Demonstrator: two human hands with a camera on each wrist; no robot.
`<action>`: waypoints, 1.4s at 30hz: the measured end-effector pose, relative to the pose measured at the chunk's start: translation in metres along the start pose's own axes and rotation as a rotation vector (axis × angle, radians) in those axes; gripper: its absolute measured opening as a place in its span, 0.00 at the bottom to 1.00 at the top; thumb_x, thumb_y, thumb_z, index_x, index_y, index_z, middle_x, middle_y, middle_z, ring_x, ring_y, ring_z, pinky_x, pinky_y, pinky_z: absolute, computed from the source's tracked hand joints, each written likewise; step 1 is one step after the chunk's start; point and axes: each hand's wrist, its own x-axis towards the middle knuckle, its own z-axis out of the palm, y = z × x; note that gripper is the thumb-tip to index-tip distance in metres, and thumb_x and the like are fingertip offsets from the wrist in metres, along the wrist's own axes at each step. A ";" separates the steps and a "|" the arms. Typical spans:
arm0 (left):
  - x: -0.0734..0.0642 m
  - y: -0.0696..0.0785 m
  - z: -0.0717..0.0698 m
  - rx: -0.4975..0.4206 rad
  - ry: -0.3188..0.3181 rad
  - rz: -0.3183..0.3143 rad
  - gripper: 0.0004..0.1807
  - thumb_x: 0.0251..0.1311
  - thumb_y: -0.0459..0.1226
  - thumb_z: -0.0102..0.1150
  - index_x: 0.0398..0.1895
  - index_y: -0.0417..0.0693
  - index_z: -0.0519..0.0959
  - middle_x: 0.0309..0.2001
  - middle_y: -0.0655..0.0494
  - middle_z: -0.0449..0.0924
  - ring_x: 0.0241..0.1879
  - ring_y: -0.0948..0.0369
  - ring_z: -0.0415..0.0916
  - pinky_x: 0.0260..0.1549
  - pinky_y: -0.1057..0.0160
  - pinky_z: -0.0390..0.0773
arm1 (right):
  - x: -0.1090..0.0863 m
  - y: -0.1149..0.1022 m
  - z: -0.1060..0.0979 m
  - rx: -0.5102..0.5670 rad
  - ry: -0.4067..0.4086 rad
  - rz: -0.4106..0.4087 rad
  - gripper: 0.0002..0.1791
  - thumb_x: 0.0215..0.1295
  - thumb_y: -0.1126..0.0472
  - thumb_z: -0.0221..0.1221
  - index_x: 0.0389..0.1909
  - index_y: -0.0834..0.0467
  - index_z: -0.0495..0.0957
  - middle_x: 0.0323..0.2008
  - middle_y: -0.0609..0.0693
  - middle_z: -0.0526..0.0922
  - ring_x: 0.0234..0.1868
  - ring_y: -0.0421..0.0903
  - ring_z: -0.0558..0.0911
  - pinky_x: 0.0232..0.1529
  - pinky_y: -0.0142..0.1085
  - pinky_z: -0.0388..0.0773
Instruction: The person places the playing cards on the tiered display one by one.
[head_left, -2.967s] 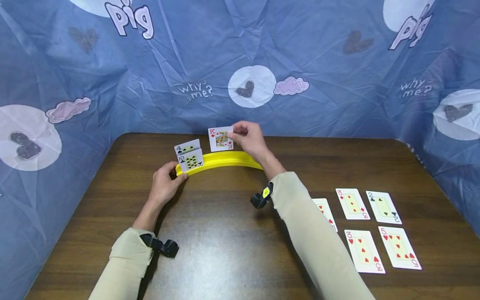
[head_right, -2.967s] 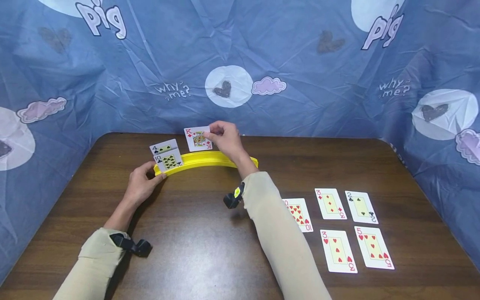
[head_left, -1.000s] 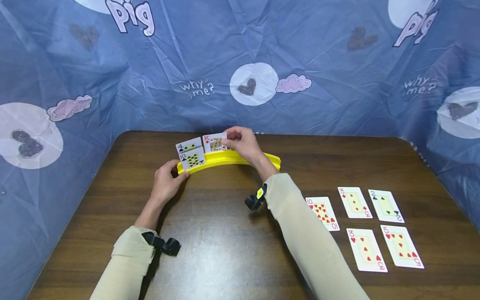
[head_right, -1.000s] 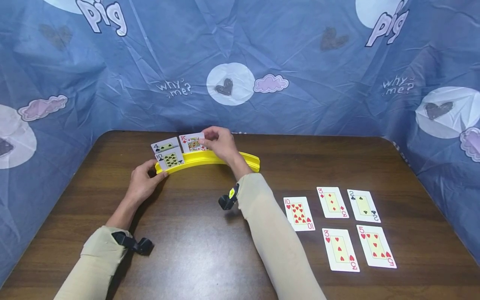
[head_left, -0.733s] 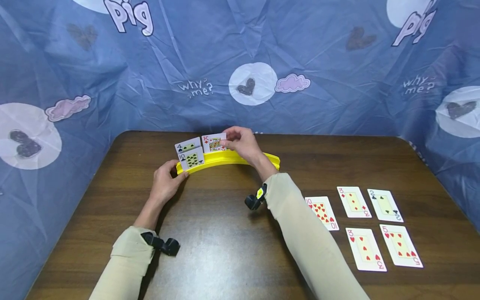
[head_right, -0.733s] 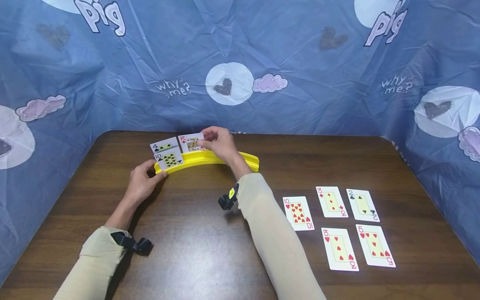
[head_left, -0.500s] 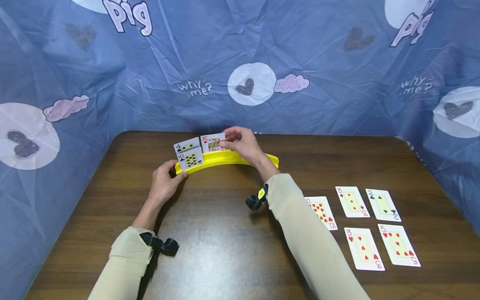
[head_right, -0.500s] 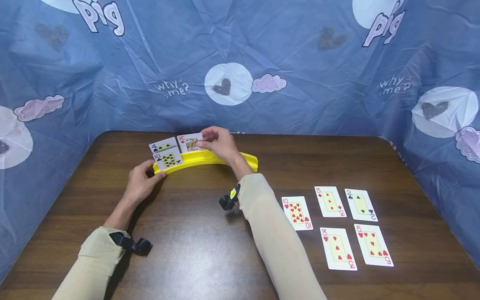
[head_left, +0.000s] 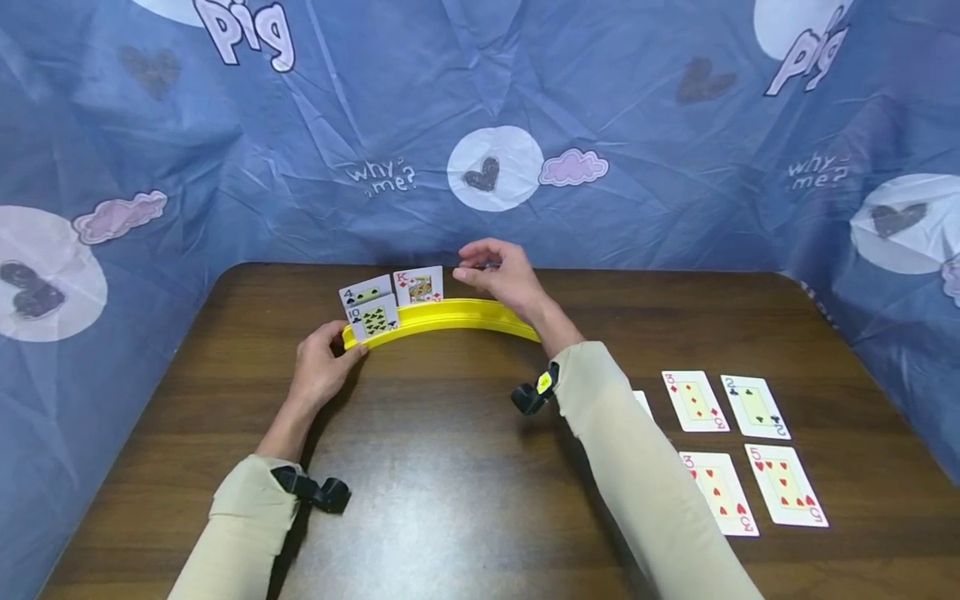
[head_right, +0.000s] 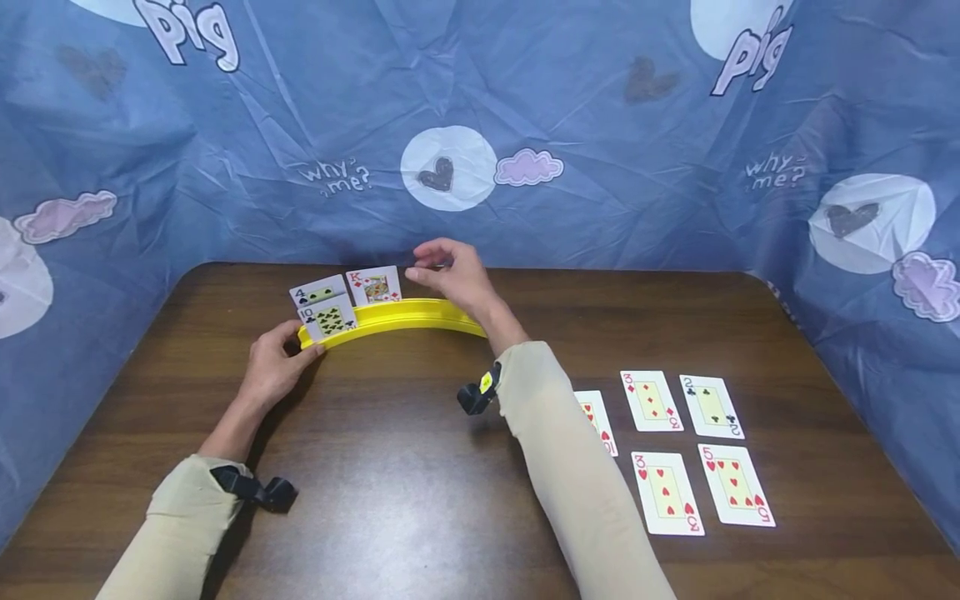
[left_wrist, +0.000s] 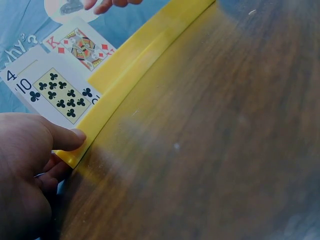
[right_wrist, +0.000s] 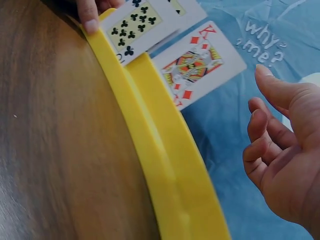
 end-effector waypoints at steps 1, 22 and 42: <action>0.000 0.000 0.000 0.001 -0.001 -0.001 0.18 0.61 0.31 0.62 0.53 0.31 0.78 0.44 0.36 0.79 0.43 0.47 0.71 0.43 0.59 0.65 | 0.000 -0.001 -0.002 -0.010 0.003 -0.004 0.18 0.62 0.64 0.67 0.52 0.64 0.80 0.41 0.50 0.83 0.36 0.41 0.80 0.39 0.33 0.80; 0.001 0.000 0.000 0.014 0.005 0.006 0.17 0.61 0.31 0.62 0.53 0.31 0.79 0.43 0.37 0.79 0.43 0.48 0.71 0.44 0.59 0.64 | -0.017 -0.021 -0.061 -0.109 0.071 -0.090 0.19 0.63 0.62 0.67 0.53 0.65 0.79 0.37 0.42 0.82 0.31 0.41 0.80 0.36 0.30 0.78; 0.000 0.001 -0.001 0.019 -0.016 -0.022 0.19 0.62 0.31 0.61 0.55 0.31 0.77 0.47 0.35 0.79 0.45 0.47 0.71 0.45 0.57 0.65 | -0.064 -0.013 -0.123 -0.140 0.241 -0.054 0.17 0.61 0.63 0.67 0.50 0.65 0.80 0.33 0.33 0.81 0.34 0.34 0.79 0.35 0.25 0.75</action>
